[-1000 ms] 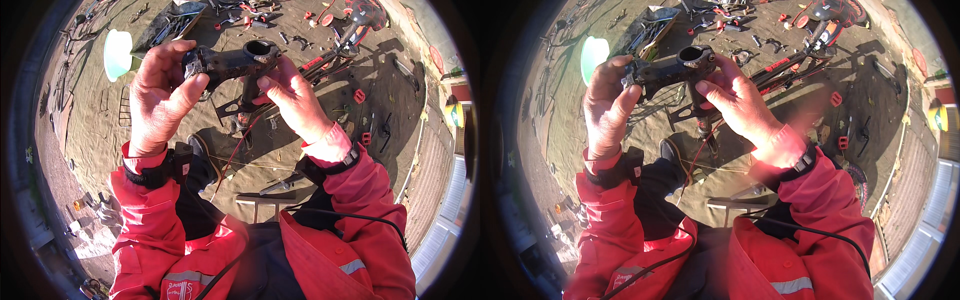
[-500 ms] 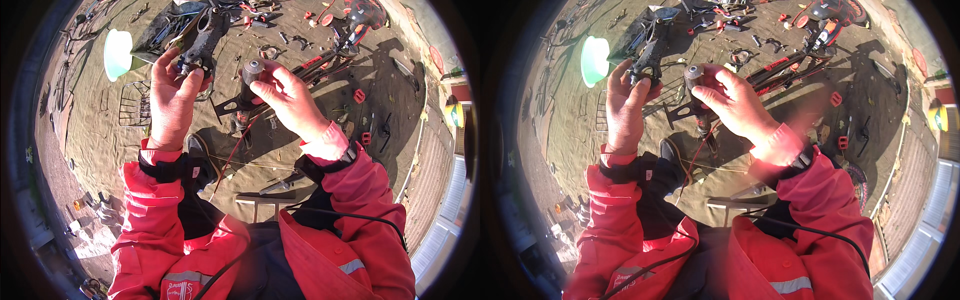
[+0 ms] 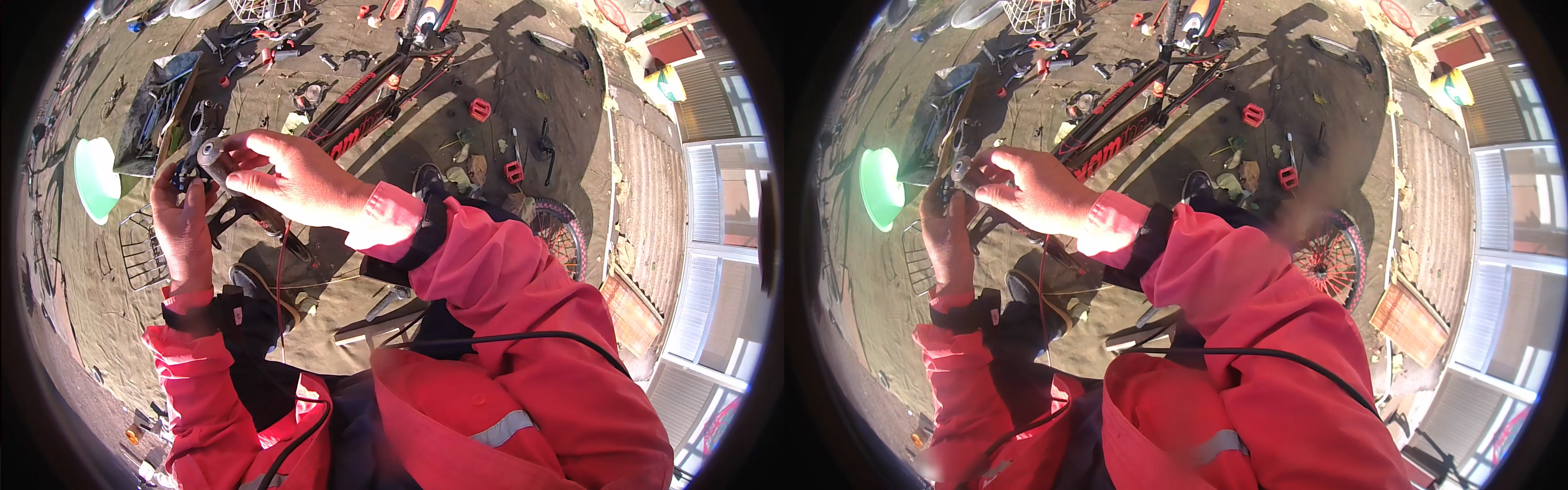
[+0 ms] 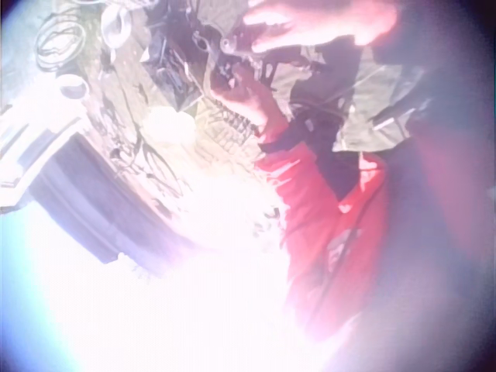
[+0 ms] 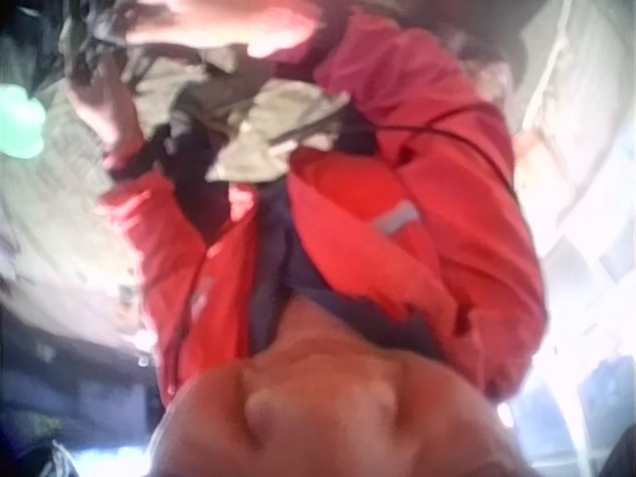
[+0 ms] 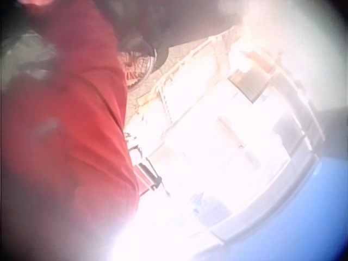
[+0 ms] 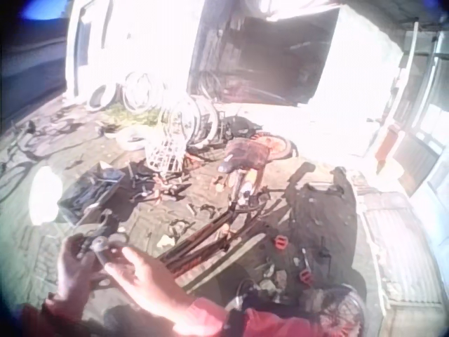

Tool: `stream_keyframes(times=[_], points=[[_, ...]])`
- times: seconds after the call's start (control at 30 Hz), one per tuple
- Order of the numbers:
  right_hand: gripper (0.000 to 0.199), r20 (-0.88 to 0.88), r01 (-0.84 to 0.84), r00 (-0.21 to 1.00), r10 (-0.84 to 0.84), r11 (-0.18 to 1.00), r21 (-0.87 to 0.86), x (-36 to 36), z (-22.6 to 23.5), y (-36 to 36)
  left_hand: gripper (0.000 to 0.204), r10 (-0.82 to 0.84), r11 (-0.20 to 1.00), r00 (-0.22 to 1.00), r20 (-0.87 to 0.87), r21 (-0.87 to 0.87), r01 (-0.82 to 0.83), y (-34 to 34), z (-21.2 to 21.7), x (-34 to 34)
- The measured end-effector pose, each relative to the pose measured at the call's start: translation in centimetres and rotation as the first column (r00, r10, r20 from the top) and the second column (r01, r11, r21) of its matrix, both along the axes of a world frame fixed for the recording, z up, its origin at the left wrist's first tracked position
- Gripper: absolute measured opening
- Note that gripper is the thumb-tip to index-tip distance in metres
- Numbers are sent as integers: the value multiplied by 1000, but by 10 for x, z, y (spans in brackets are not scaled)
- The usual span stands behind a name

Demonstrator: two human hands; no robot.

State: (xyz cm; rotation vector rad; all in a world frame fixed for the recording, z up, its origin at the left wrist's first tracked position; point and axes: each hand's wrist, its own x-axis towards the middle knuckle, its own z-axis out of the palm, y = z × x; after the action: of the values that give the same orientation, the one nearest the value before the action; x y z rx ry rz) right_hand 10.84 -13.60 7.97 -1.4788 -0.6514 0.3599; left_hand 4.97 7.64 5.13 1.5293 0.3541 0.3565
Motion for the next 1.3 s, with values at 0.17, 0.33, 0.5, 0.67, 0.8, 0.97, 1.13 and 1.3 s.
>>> stream_keyframes(times=[0.17, 0.33, 0.5, 0.67, 0.8, 0.97, 1.13, 1.3], points=[[43, 175, 185, 972, -160, 973, -139, 13, 21, -29, 46, 23, 999, 999, -26, 37, -22, 3, 0, 1], [34, 446, 316, 831, -334, 942, 116, 50, 94, -155, 45, 21, 998, 999, -42, 62, -18, 5, -3, -1], [35, 268, 577, 751, -603, 797, 177, -2, 163, -298, 42, -4, 995, 1000, -13, 104, 6, 5, -5, -1], [46, 410, 887, 456, -790, 443, -134, -48, 166, -369, 46, 43, 998, 999, -23, 51, -42, -2, -2, -2], [45, 316, 894, 440, -840, 379, -239, -71, 136, -367, 50, 48, 997, 998, -39, 68, -46, -9, 4, -2], [45, 176, 724, 687, -705, 643, -248, -63, 104, -308, 52, 47, 999, 999, -27, 8, -47, -18, 7, -4], [48, 111, 464, 885, -452, 845, -265, -44, 89, -227, 52, 26, 999, 1000, -16, 31, -25, -21, 5, -4], [46, 125, 203, 977, -175, 939, -277, -26, 79, -168, 53, 35, 999, 999, -25, 1, -35, -24, 5, -3]])
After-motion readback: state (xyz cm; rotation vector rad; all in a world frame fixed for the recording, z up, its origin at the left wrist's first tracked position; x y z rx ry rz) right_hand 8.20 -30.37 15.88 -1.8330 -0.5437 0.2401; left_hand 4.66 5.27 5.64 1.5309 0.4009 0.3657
